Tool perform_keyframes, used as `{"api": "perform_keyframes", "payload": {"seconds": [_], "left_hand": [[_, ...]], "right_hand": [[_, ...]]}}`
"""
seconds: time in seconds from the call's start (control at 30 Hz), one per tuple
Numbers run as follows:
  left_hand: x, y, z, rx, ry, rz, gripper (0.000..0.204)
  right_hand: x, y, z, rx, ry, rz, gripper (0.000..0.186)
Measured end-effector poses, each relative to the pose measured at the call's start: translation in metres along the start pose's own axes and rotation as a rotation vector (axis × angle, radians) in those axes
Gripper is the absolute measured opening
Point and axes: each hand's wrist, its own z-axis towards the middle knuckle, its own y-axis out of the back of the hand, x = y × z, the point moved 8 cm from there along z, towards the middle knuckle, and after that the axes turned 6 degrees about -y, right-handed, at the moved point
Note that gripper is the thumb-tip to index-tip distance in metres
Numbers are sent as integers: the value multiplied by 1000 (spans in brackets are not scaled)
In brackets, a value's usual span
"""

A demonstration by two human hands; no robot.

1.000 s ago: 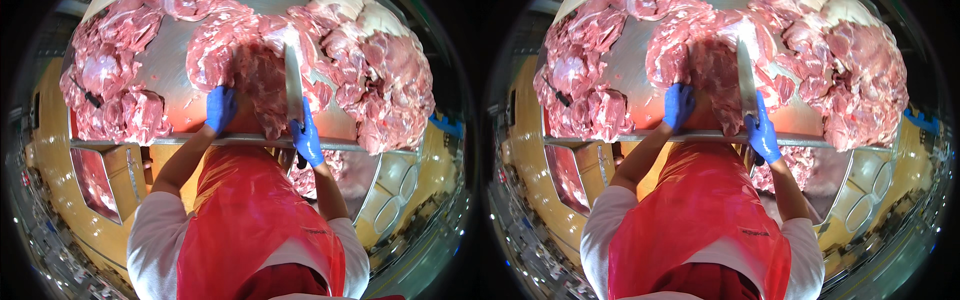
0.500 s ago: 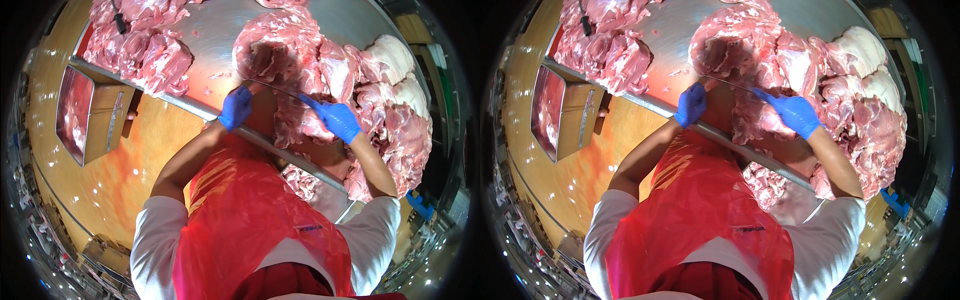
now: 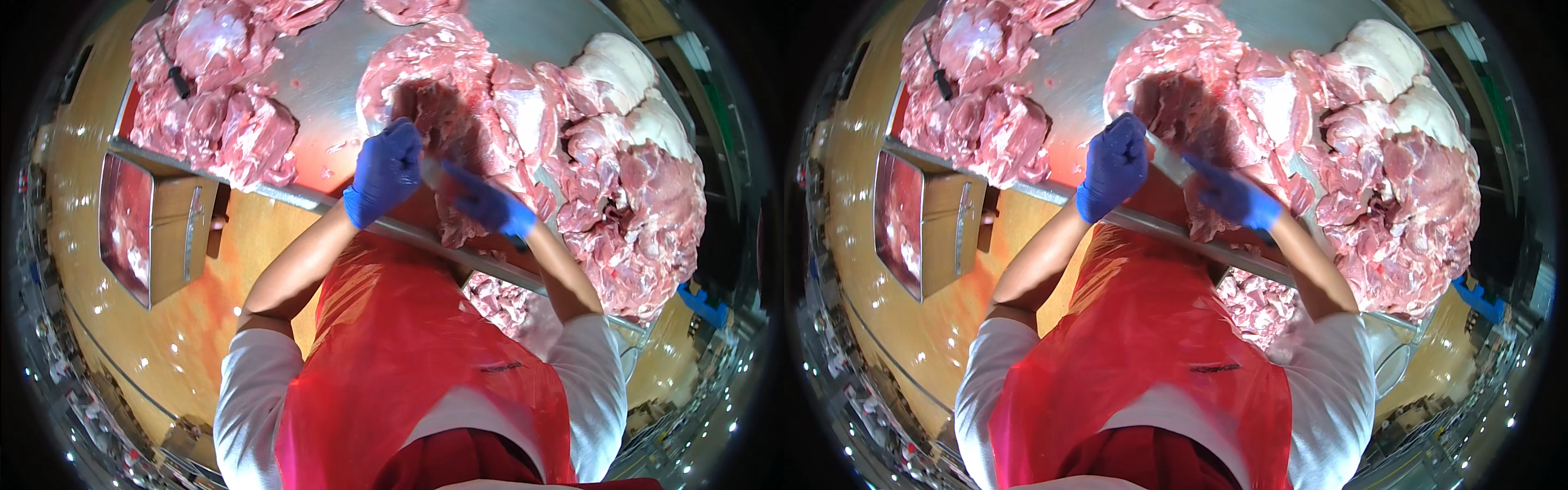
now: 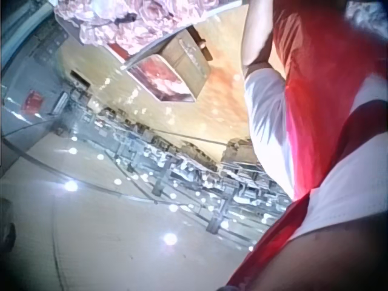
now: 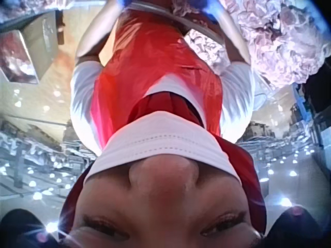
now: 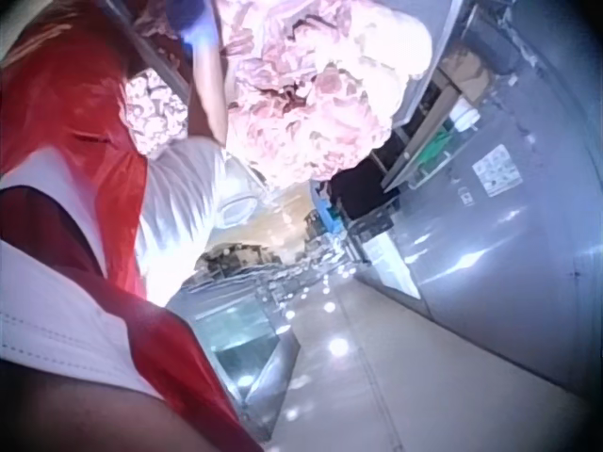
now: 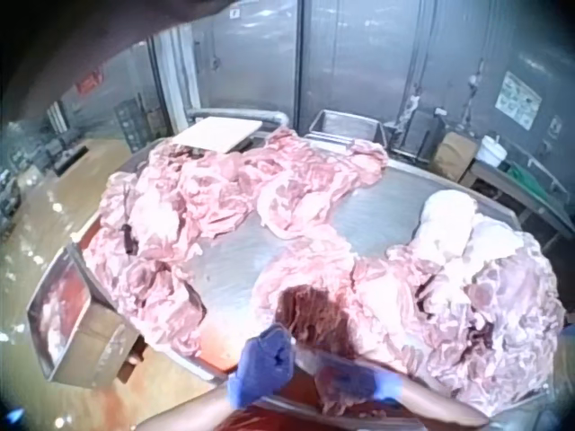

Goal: The person cuts large pieces of raw meat into smaller portions using a knife on a stainless steel table. They repeatedly pick up meat, slice it, and place the cut pieces into a metal tray.

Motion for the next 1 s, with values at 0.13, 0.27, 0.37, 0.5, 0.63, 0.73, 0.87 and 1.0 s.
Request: {"api": "perform_keyframes", "payload": {"seconds": [0.13, 0.27, 0.37, 0.5, 0.63, 0.73, 0.87, 1.0], "left_hand": [[-101, -148, -4, 840, -289, -44, 16], [-151, -265, -127, 1462, -775, 53, 30], [-145, -226, -72, 1102, -602, -173, 31], [18, -71, 44, 302, 40, -111, 27], [155, 0, 23, 214, 103, 475, 40], [164, -22, 8, 117, 52, 375, 52], [153, -27, 16, 182, -3, 346, 49], [151, -29, 22, 242, -16, 367, 47]], "right_hand": [[-62, -71, -67, 31, 64, -73, 49], [-80, -109, -73, -428, -89, 318, 46], [-88, -124, -92, -724, -151, 470, 44], [-44, -97, -115, -833, -441, 344, 62], [-9, -8, -35, -1041, -82, 95, 71], [16, 94, 42, -982, -391, -46, 77], [3, 143, 83, -949, -559, -119, 80], [2, 139, 87, -911, -558, -126, 81]]}}
